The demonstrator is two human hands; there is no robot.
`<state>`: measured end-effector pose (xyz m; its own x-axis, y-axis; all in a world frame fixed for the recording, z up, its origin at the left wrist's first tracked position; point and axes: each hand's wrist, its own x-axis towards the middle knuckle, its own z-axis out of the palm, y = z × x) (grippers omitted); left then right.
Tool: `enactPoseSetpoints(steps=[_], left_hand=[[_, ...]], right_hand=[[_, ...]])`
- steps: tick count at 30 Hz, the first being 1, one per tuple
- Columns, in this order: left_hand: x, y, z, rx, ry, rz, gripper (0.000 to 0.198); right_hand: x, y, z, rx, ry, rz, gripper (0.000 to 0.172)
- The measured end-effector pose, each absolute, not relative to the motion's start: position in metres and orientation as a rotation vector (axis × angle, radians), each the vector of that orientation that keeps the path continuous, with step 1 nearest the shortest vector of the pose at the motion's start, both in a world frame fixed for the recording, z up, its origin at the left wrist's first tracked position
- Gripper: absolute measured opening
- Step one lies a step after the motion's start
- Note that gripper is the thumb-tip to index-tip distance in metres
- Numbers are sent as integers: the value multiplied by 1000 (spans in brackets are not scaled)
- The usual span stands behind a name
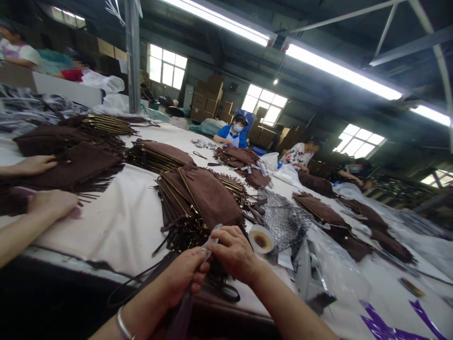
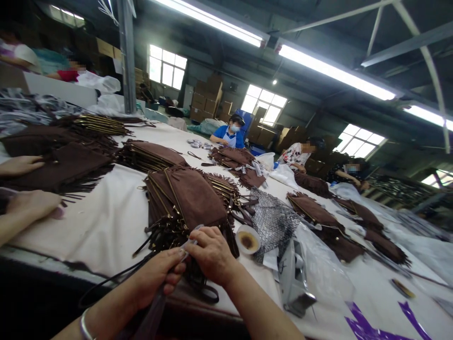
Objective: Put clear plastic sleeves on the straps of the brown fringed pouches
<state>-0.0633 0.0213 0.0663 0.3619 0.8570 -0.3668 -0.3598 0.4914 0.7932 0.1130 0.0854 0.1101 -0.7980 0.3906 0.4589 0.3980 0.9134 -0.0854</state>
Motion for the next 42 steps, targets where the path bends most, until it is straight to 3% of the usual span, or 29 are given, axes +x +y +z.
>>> enactPoseSetpoints(steps=[3,9,13,18,24,29,36,42], left_hand=[[-61,18,64,752,945,869,36],[-58,17,54,1511,1407,1051,26],[-54,19,52,1559,1457,1080,25],[-55,14,53,1225,1307,962,32],[-66,9,47,453,719,974,30],[-64,14,45,113,590,895,27],[-49,7,46,725,1051,937,44],[-43,4,40,1307,1426,1053,32]], right_hand=[[104,88,112,-548,-2690,-73,13],[87,97,128,-517,-3011,-125,4],[76,103,131,-532,-3101,-102,10],[76,107,119,-376,-3018,54,12],[87,97,103,-475,-2715,345,17],[91,91,91,-498,-2634,335,16],[100,93,84,-585,-2640,438,16],[99,92,90,-593,-2787,325,15]])
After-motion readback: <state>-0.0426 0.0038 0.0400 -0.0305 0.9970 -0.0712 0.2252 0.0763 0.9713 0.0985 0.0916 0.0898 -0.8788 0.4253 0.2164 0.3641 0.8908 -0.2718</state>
